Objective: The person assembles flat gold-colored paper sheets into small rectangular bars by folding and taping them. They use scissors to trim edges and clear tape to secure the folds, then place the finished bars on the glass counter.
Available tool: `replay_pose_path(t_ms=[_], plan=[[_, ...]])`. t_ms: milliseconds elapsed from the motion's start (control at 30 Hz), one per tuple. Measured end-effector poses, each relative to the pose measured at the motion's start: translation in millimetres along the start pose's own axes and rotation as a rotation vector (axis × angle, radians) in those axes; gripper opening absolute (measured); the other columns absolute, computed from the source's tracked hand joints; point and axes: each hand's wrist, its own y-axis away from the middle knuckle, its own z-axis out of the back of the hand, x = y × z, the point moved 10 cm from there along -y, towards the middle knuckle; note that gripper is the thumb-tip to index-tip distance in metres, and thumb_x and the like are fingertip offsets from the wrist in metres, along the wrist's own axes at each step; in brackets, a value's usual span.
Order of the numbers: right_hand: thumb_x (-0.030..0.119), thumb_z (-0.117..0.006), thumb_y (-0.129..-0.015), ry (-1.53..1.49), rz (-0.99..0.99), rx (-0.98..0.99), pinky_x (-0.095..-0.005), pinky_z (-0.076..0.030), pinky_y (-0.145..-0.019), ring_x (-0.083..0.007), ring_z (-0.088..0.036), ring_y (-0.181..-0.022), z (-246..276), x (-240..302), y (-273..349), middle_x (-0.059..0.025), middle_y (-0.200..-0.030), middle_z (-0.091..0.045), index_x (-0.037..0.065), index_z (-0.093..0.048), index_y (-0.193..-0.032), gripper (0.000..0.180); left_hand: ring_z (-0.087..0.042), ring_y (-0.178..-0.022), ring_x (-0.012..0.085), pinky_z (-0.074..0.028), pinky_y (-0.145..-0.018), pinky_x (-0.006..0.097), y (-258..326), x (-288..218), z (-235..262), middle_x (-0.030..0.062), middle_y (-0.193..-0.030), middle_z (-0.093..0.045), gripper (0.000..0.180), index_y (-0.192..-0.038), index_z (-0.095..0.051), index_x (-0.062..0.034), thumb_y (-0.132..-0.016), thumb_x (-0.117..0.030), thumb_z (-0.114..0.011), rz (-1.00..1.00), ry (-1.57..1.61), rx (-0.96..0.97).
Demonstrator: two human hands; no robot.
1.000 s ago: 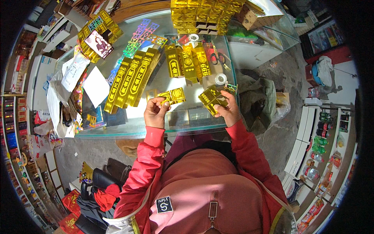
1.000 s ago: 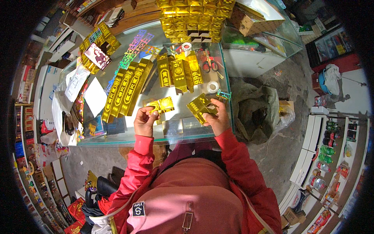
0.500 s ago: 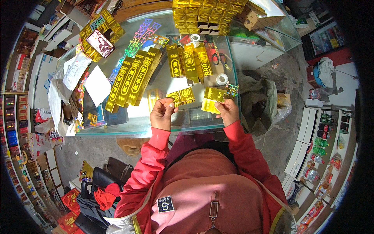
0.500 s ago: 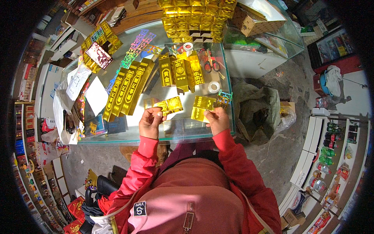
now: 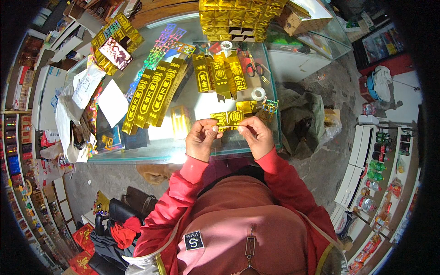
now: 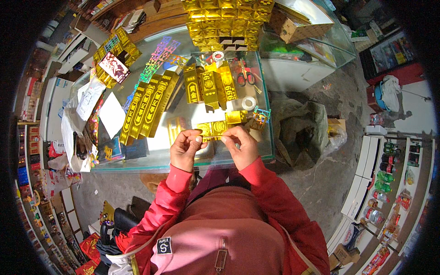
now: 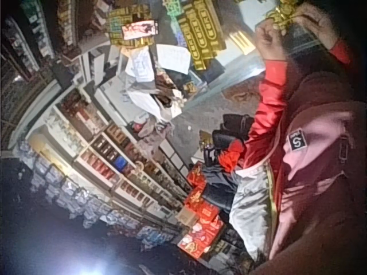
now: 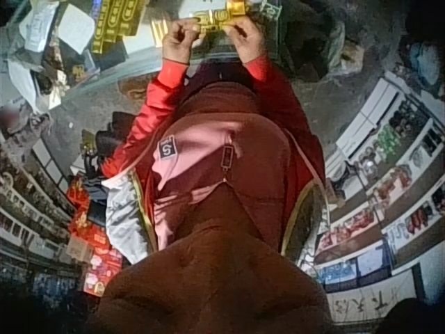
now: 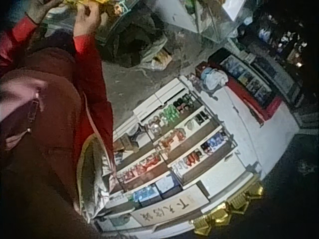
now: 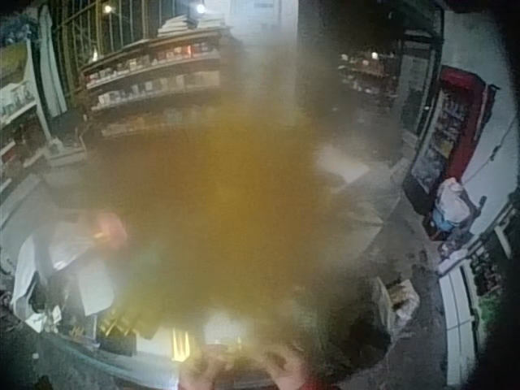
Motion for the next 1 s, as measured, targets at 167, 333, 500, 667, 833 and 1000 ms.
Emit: replay_pose_path(t_ms=[167,333,500,667,833,1000], plan=[[0.000,-0.059,-0.086,-0.180,-0.011,-0.031,-0.0208,-0.047,-0.061,-0.0062,-0.054,-0.068,-0.9,-3.2,3.0,-0.0014,-0.081,-0.056,0.002,-0.052,-0.097,0.014,-0.060,-0.074,0.0113,-0.050,-0.072,0.024,2.4,-2.1,-2.1,0.0060,-0.087,-0.063,0.020,-0.105,-0.055,0.0007,-0.088,-0.008,-0.061,-0.008,-0.045,0.022],[-0.002,-0.058,-0.085,-0.318,-0.059,-0.103,-0.0208,-0.046,-0.054,-0.0064,-0.052,-0.065,1.4,-5.6,2.3,-0.0017,-0.079,-0.055,0.002,-0.051,-0.102,0.019,-0.060,-0.076,0.0118,-0.051,-0.072,0.025,3.1,0.1,-4.8,0.0058,-0.088,-0.063,0.018,-0.106,-0.052,-0.0005,-0.090,-0.006,-0.057,-0.035,-0.022,0.058],[0.002,-0.057,-0.087,-0.346,-0.182,-0.020,-0.0211,-0.045,-0.053,-0.0067,-0.051,-0.061,-4.6,-14.6,1.7,-0.0030,-0.081,-0.058,0.000,-0.052,-0.103,0.016,-0.062,-0.077,0.0144,-0.053,-0.072,0.027,5.0,-3.2,-7.8,0.0073,-0.089,-0.063,0.018,-0.109,-0.049,-0.0012,-0.092,-0.006,-0.054,-0.047,0.011,0.045],[0.005,-0.054,-0.090,-0.290,-0.156,-0.023,-0.0216,-0.046,-0.055,-0.0067,-0.051,-0.059,-2.0,-13.3,1.4,-0.0028,-0.079,-0.058,-0.001,-0.055,-0.099,0.011,-0.065,-0.078,0.0200,-0.054,-0.071,0.030,7.2,1.4,-4.9,0.0109,-0.091,-0.063,0.018,-0.109,-0.047,-0.0016,-0.094,-0.011,-0.051,0.058,0.072,0.020],[0.006,-0.051,-0.091,-0.329,-0.177,-0.008,-0.0232,-0.049,-0.057,-0.0072,-0.052,-0.060,-2.2,-16.5,2.8,-0.0025,-0.076,-0.056,-0.001,-0.056,-0.099,0.012,-0.065,-0.078,0.0216,-0.055,-0.071,0.031,6.3,9.0,-8.6,0.0129,-0.092,-0.063,0.019,-0.106,-0.050,-0.0003,-0.094,-0.015,-0.052,0.088,0.042,0.102],[0.008,-0.051,-0.092,-0.388,-0.219,-0.036,-0.0254,-0.052,-0.060,-0.0081,-0.053,-0.060,-5.1,-23.1,7.7,-0.0030,-0.075,-0.056,-0.001,-0.057,-0.099,0.012,-0.065,-0.079,0.0203,-0.055,-0.071,0.030,6.2,11.7,-3.4,0.0119,-0.092,-0.063,0.019,-0.104,-0.052,0.0009,-0.094,-0.015,-0.053,0.108,0.029,0.081]])
